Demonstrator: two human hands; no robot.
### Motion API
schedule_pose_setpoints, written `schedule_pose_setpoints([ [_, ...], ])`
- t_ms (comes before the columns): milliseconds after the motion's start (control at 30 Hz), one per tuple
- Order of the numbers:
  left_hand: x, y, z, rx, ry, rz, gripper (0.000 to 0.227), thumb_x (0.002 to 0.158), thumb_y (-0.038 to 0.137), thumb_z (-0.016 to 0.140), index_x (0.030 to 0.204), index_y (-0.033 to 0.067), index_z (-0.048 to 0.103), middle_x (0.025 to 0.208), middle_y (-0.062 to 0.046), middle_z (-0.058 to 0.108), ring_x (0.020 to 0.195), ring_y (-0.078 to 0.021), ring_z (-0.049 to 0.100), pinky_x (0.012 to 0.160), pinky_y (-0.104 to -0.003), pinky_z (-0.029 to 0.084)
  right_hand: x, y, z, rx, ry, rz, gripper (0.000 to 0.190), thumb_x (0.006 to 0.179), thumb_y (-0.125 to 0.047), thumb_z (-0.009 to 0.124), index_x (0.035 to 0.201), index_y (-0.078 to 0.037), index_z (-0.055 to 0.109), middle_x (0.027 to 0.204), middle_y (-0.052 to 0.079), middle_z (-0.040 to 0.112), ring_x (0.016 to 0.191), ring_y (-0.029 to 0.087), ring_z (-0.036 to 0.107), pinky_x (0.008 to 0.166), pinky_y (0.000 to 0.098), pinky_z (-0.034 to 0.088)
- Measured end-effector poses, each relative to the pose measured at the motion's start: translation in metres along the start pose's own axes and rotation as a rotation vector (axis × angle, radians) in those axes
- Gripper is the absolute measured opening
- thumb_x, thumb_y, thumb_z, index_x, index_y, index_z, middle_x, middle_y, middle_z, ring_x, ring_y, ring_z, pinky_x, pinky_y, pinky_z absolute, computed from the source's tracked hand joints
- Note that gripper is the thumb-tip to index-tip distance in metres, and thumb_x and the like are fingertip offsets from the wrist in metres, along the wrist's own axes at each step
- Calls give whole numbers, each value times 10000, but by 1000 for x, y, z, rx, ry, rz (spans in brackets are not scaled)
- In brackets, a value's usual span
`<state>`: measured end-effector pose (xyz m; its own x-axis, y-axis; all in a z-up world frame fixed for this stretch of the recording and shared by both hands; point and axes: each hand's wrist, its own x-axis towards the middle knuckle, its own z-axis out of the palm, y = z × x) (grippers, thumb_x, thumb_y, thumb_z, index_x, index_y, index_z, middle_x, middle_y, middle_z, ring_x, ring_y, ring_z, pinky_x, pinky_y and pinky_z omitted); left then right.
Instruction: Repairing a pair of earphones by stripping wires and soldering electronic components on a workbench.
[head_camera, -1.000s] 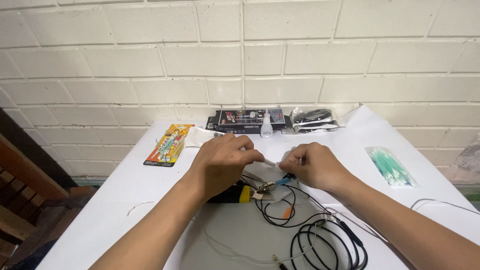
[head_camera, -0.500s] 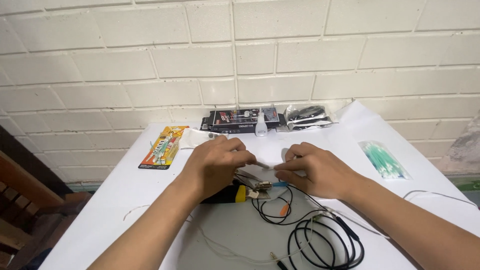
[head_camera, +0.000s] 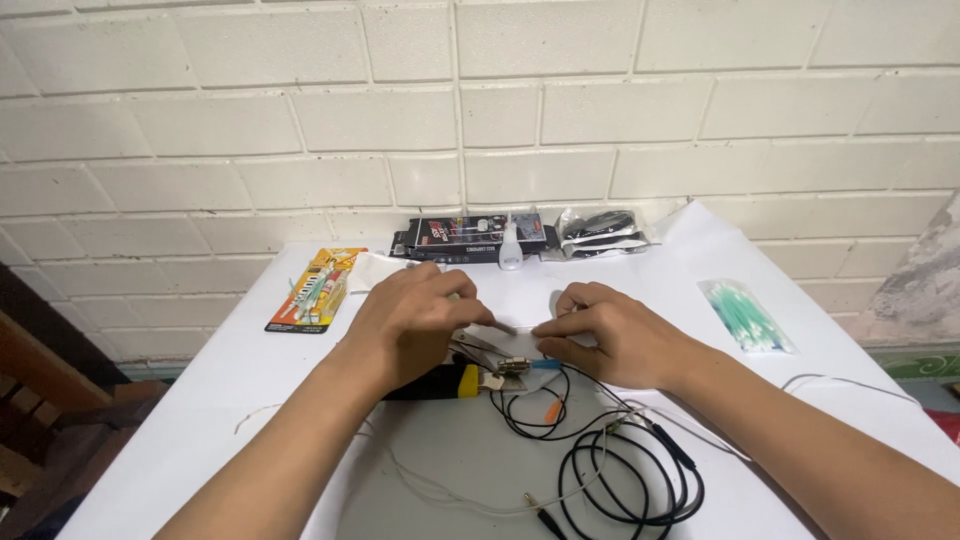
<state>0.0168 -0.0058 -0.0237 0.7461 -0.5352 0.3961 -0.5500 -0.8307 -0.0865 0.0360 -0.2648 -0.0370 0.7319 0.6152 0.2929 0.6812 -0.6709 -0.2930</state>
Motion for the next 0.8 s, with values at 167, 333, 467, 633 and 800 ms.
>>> schedule_pose_setpoints([
  [167, 0, 4, 7, 6, 92, 31, 253, 848, 68, 763, 969, 291, 776, 955, 49, 711, 890, -209, 657, 782, -357, 551, -1, 0, 0, -8, 25, -58, 237, 913, -262, 727, 1100, -145, 814, 960, 70, 700, 851, 244, 650, 766, 375, 563],
  [333, -1, 4, 4, -61, 94, -34, 269, 842, 61, 761, 1005, 275, 774, 974, 25, 728, 921, -240, 669, 812, -375, 557, -2, 3, 1, -33, 25, -156, 223, 948, -246, 681, 1105, -150, 807, 1058, 39, 739, 884, 232, 651, 762, 368, 569],
  [467, 0, 7, 9, -76, 90, -57, 231, 898, 99, 726, 1032, 280, 780, 968, 11, 743, 933, -235, 669, 808, -361, 555, -3, 1, 0, -43, 14, -177, 231, 967, -237, 649, 1116, -136, 794, 1119, 34, 753, 897, 240, 653, 753, 368, 573],
  [633, -2, 3, 0, -43, 14, -76, 210, 909, 140, 711, 1009, 311, 781, 959, 28, 748, 940, -221, 665, 820, -347, 559, -3, 4, 0, -51, -6, -159, 258, 974, -248, 632, 1154, -138, 780, 1162, 29, 753, 913, 236, 641, 751, 351, 570],
  [800, 3, 1, 5, -6, 68, -71, 247, 913, 181, 701, 1088, 341, 771, 996, 19, 742, 962, -232, 661, 837, -364, 558, -3, 2, -1, -35, -21, -152, 284, 980, -248, 608, 1184, -137, 771, 1188, 27, 759, 929, 230, 639, 763, 349, 569],
])
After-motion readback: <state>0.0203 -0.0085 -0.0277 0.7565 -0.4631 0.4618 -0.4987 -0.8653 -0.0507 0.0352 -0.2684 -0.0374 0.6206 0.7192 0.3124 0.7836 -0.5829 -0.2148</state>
